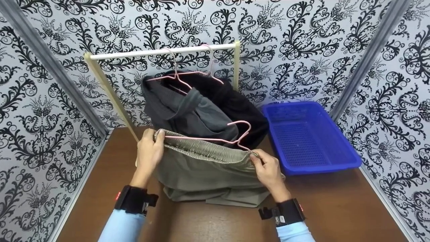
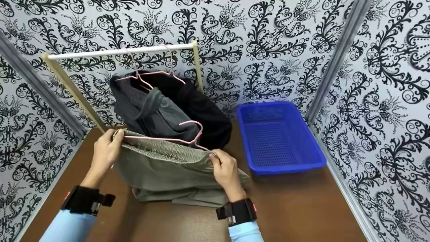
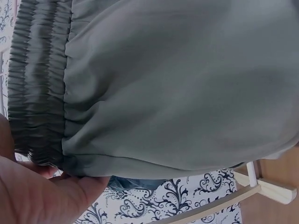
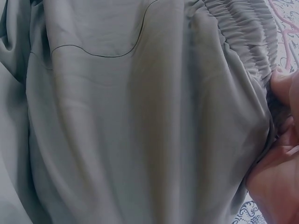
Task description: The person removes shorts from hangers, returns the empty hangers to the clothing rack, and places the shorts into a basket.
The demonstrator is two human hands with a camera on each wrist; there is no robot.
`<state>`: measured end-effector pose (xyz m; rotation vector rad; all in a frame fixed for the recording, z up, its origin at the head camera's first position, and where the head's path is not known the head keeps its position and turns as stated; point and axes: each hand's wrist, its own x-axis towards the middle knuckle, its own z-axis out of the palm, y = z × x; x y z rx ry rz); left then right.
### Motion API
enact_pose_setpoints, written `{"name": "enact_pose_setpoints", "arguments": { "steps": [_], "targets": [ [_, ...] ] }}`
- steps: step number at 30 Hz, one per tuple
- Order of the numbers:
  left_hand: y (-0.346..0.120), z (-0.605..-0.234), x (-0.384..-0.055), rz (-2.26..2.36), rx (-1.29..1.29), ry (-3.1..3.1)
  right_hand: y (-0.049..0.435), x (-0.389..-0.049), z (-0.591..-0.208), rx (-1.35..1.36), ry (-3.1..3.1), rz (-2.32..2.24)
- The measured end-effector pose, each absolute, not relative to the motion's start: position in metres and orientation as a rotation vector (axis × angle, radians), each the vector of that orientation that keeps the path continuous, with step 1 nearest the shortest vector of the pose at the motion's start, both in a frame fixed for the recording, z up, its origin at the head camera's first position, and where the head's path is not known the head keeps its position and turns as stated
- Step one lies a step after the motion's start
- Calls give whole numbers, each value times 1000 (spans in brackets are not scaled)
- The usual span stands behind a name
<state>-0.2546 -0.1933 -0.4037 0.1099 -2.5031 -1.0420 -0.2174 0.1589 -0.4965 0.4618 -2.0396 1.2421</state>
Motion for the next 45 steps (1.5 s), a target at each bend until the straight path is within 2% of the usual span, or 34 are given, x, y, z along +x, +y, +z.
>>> {"name": "enact_pose_setpoints", "arguments": {
  "steps": [45],
  "targets": [
    [-217,-406,-262,-1368,243,-2657,167,-216,-506,352,-2060,1244]
  ]
}}
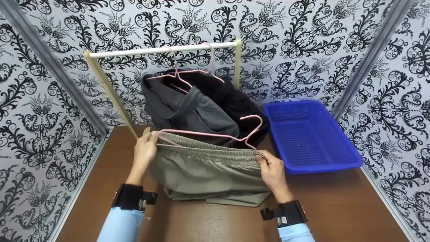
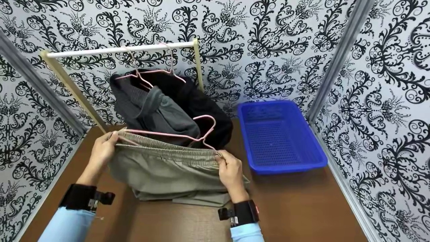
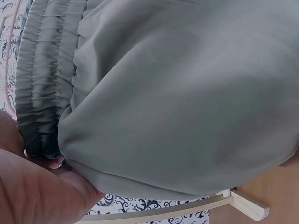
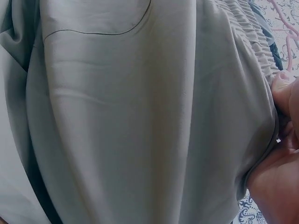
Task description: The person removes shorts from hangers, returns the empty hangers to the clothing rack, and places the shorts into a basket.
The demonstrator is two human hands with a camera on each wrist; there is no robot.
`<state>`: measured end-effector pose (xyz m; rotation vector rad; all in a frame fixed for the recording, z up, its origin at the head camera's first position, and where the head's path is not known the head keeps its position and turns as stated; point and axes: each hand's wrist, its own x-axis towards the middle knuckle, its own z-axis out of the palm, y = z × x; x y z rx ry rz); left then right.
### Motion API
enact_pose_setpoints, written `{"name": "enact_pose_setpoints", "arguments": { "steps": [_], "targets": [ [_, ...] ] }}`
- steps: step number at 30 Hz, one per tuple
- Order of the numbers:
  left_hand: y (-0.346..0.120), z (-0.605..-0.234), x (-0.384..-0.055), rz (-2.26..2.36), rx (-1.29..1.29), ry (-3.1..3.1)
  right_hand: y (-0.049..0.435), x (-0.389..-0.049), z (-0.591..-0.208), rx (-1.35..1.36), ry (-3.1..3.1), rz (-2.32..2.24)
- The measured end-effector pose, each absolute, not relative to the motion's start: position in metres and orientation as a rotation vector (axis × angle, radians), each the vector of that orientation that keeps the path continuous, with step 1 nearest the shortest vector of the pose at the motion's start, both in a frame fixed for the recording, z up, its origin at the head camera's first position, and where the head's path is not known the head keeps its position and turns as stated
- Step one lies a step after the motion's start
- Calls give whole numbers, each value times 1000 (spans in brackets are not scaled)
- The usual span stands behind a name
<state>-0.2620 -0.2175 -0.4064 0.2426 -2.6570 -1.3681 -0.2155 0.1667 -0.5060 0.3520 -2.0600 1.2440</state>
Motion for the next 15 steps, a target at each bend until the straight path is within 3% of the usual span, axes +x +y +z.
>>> {"name": "enact_pose_setpoints", "arguments": {
  "steps": [15],
  "targets": [
    [-212,-416,-262,-1291,244,-2589,167,-213,-503,352,-2031,1279]
  ]
}}
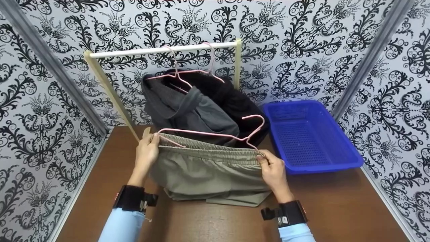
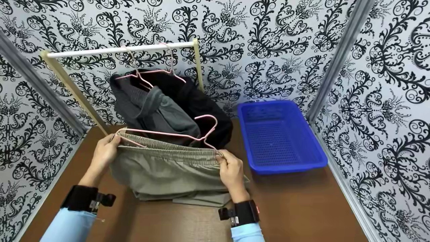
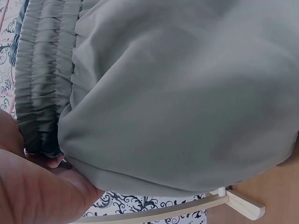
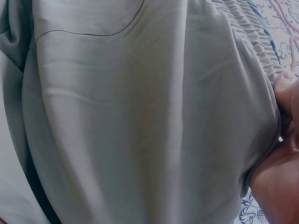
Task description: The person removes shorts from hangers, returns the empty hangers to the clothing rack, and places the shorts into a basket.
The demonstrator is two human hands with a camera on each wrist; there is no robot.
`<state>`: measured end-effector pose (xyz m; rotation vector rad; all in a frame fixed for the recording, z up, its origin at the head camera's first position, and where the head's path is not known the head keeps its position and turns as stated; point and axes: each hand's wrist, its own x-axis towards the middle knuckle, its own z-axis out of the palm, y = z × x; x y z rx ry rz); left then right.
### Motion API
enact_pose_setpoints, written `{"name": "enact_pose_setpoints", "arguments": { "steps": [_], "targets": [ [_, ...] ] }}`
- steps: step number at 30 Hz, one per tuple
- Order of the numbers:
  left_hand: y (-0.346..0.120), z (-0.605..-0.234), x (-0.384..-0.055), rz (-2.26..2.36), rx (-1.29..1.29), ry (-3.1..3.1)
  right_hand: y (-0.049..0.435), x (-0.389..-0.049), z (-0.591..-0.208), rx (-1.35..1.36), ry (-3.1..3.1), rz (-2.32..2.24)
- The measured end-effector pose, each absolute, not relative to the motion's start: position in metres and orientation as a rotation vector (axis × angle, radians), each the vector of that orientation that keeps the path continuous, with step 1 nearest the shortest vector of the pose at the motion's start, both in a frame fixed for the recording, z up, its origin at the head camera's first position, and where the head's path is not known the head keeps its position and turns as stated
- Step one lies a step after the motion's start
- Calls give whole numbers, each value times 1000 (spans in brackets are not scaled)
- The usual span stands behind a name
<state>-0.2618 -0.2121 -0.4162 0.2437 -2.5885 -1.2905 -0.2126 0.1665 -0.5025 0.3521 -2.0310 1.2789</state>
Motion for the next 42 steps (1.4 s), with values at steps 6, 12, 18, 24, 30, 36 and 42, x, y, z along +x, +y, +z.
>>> {"name": "enact_pose_setpoints", "arguments": {
  "steps": [6,12,18,24,30,36,42],
  "targets": [
    [-209,-418,-261,-1250,236,-2620,168,-211,-501,336,-2044,1288],
    [-206,-423,-262,-1173,191,-2618,169,-213,-501,326,-2028,1261],
    [-205,-426,-262,-1122,187,-2621,167,-214,-501,316,-2012,1297],
    [-203,-428,-263,-1146,181,-2622,165,-216,-500,310,-2001,1288],
    [-202,-433,-264,-1218,190,-2624,163,-218,-498,299,-2016,1260],
    [-202,-441,-264,-1340,244,-2665,163,-217,-500,325,-2006,1268],
    [-198,-444,-267,-1412,293,-2658,162,-216,-495,315,-2017,1314]
  ]
}}
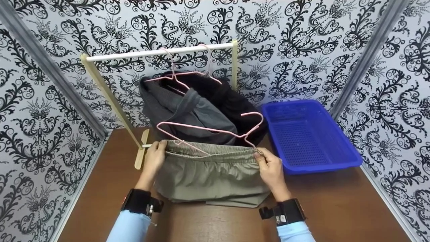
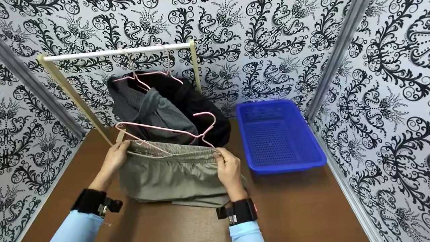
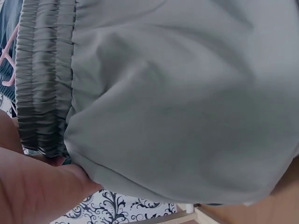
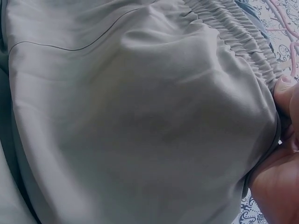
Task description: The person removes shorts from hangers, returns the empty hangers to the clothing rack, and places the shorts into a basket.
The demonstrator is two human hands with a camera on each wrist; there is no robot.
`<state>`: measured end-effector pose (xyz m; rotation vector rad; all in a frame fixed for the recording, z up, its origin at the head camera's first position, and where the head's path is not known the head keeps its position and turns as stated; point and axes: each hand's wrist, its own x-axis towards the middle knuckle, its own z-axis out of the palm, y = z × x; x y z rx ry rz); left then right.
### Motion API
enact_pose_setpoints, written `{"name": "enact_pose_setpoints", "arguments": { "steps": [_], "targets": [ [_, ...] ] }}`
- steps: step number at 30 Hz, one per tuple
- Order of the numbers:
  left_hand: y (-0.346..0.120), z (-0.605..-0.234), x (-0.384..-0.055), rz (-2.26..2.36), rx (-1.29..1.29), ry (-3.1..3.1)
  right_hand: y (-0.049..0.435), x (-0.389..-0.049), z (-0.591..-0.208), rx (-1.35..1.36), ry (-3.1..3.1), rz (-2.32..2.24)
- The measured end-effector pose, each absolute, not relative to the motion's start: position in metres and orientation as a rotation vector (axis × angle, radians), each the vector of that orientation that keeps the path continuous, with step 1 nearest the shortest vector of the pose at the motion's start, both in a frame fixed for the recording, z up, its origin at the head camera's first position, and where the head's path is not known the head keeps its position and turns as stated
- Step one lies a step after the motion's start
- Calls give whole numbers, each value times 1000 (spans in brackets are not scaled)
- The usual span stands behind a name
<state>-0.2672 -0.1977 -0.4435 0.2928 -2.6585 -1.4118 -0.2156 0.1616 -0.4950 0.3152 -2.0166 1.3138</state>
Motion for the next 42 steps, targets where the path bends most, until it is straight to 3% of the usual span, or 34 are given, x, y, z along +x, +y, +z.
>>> {"name": "enact_pose_setpoints", "arguments": {
  "steps": [18,33,42],
  "targets": [
    [-183,-465,-271,-1699,201,-2587,160,-222,-500,317,-2022,1322],
    [-184,-462,-260,-1504,107,-2541,159,-224,-499,300,-2034,1330],
    [-176,-450,-250,-1299,-73,-2320,159,-224,-502,298,-2063,1348]
  ]
}}
